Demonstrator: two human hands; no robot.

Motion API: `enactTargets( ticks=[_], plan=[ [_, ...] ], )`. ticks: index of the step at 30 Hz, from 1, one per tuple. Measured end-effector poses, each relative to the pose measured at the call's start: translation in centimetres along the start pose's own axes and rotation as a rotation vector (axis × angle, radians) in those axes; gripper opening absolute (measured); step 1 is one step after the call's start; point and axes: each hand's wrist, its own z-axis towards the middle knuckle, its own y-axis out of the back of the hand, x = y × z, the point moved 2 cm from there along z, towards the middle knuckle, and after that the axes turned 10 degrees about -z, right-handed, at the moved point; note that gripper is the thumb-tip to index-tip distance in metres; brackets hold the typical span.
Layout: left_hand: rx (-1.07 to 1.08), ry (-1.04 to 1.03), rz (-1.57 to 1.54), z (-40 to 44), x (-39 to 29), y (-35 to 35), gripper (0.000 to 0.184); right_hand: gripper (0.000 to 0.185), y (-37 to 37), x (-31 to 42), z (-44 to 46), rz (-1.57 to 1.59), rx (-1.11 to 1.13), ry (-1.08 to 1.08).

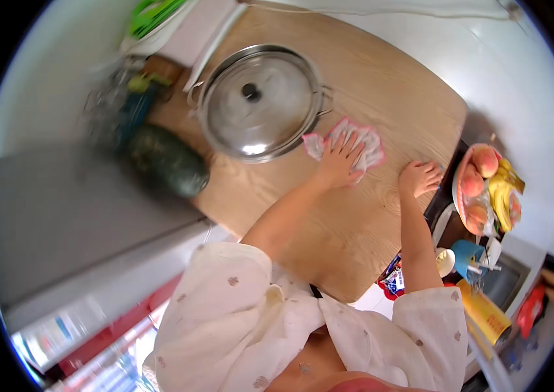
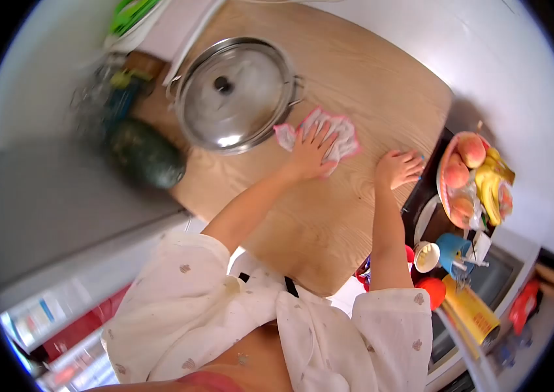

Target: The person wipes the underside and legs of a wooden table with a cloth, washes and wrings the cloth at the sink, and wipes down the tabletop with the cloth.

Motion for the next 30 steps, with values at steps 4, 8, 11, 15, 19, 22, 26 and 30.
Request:
enactTargets(
  ticks=[4, 8, 11, 15, 19, 22, 26, 30],
  plan=[
    [-0.025, 0.223, 0.095, -12.6, 0.8, 2.5, 0.073, 0.044, -0.1, 0.0, 0.1, 0.018, 0.016, 0.001],
    [-0.098, 0.664, 0.157, -20.0, 2.1, 4.6, 0.072, 0.042, 0.3, 0.1, 0.1, 0.049, -0.012, 0.006],
    [-0.182, 0.918, 0.169, -19.9, 3.2, 4.9, 0.068, 0.042, -0.2, 0.0, 0.1, 0.039, -0.022, 0.019],
    [-0.43, 1.148, 0.298, -18.5, 7.9, 5.8, 0.069, 0.043, -0.3, 0.2, 0.0, 0.065, 0.013, 0.0],
    [-0.464, 1.182, 0.325, -17.3, 13.4, 7.7, 0.069, 0.044, -0.9, -0.1, -0.1, 0.039, 0.019, 0.017],
    [-0.456, 1.198, 0.291, -16.5, 15.1, 8.6, 0.069, 0.045, -1.2, 0.5, 0.4, 0.007, 0.0, 0.005],
    [-0.434, 1.17, 0.301, -17.4, 15.1, 8.1, 0.07, 0.043, -1.0, 0.3, -0.1, -0.024, -0.026, 0.025],
    [-0.243, 1.122, 0.318, -18.4, 11.0, 7.2, 0.067, 0.045, -2.9, 0.5, 0.3, -0.082, -0.098, -0.006]
  ],
)
